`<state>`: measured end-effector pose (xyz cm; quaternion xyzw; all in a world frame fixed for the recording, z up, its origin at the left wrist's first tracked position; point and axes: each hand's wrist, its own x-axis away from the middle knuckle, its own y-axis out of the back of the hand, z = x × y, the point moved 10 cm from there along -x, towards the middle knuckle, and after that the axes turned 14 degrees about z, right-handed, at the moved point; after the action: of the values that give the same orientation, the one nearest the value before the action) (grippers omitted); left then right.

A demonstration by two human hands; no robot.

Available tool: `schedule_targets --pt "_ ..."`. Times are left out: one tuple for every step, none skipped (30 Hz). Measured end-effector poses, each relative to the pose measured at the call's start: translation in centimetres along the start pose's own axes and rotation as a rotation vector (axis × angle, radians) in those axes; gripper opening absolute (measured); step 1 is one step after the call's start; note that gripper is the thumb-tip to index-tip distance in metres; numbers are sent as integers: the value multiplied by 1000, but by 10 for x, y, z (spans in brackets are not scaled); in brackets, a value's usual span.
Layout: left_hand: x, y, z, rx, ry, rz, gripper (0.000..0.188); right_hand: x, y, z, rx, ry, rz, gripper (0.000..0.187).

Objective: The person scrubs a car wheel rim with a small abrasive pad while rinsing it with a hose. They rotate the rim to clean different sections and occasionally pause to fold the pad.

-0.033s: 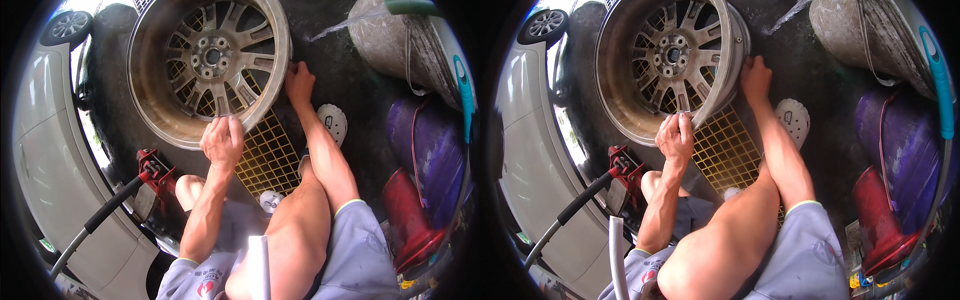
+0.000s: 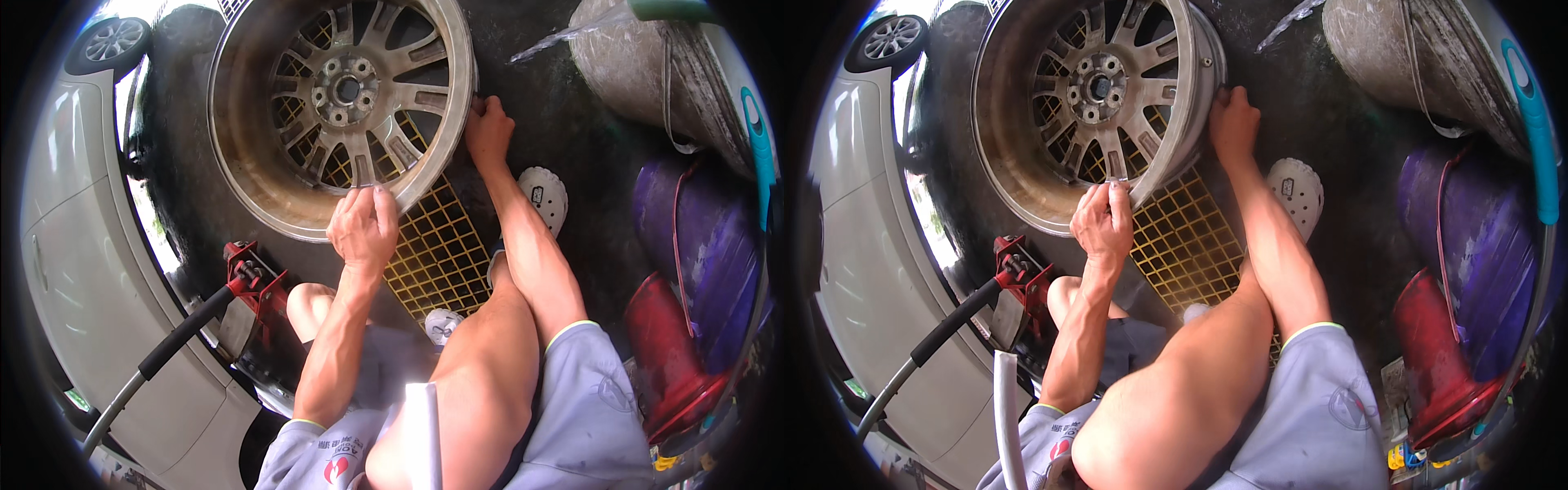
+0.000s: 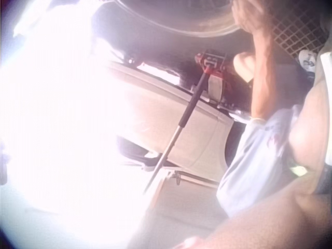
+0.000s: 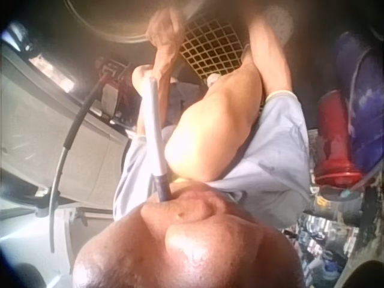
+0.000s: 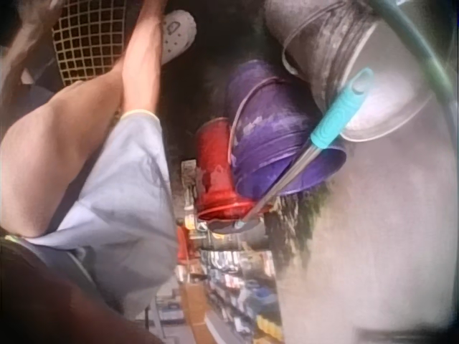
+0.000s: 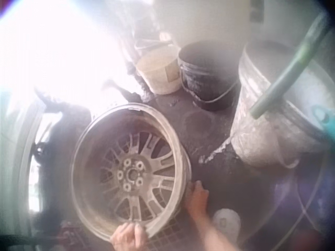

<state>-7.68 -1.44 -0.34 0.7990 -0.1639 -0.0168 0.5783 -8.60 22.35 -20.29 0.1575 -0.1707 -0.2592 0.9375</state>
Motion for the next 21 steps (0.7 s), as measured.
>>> schedule_targets --pt "1 -1 1 -7 8 14 21 0 1 -1 -37 -14 -10 24" --pt "-4 -2 0 -9 9 16 21 5 -2 -5 10 -4 -1 22" --pt "-3 -1 -3 -15 -10 -4 22 19 -4 -9 56 7 8 21" --pt "0 1 -1 4 2 -32 22 28 -7 -5 99 12 23 20" --pt "1 2 0 -5 12 -27 22 25 -8 -2 60 22 38 22" --pt "0 3 0 -14 22 -22 22 15 -6 1 38 28 21 23" --pt "0 2 0 -11 11 -20 22 3 -1 4 21 27 2 23" --pt "0 0 0 -7 0 -19 22 -4 3 4 4 27 -17 24" --pt "0 -2 -1 -4 -11 -17 22 -3 3 -1 7 9 -15 24" --pt "0 -1 -2 -13 -7 -15 22 -3 2 -5 6 -4 -13 24" --pt "-1 -1 -4 -22 -5 -13 22 -3 0 -9 5 -16 -12 24" --pt "-1 -1 -5 -31 -3 -10 22 6 -5 -14 24 -45 28 23" --pt "1 0 0 -28 9 -25 21 22 -12 -17 44 -69 69 23" --pt "1 0 0 -27 4 -33 22 33 -15 -19 67 -102 111 23" --pt "1 1 0 -26 0 -40 22 28 -12 -11 96 -42 85 24" --pt "2 0 1 -25 -5 -42 22 17 -6 -6 73 -34 50 23" --pt "1 -3 -1 -8 -17 -36 22 0 4 -2 51 -27 12 23" --pt "1 -3 1 -21 -5 -21 22 -8 4 2 14 -20 -13 23" --pt "1 -5 0 -23 -1 -4 22 -8 5 -2 18 -73 -34 24" --pt "-3 -5 -3 -20 -3 2 21 -2 0 -9 24 -74 -7 24" --pt "-1 -7 -1 -38 4 2 21 15 -7 -18 30 -75 19 25"
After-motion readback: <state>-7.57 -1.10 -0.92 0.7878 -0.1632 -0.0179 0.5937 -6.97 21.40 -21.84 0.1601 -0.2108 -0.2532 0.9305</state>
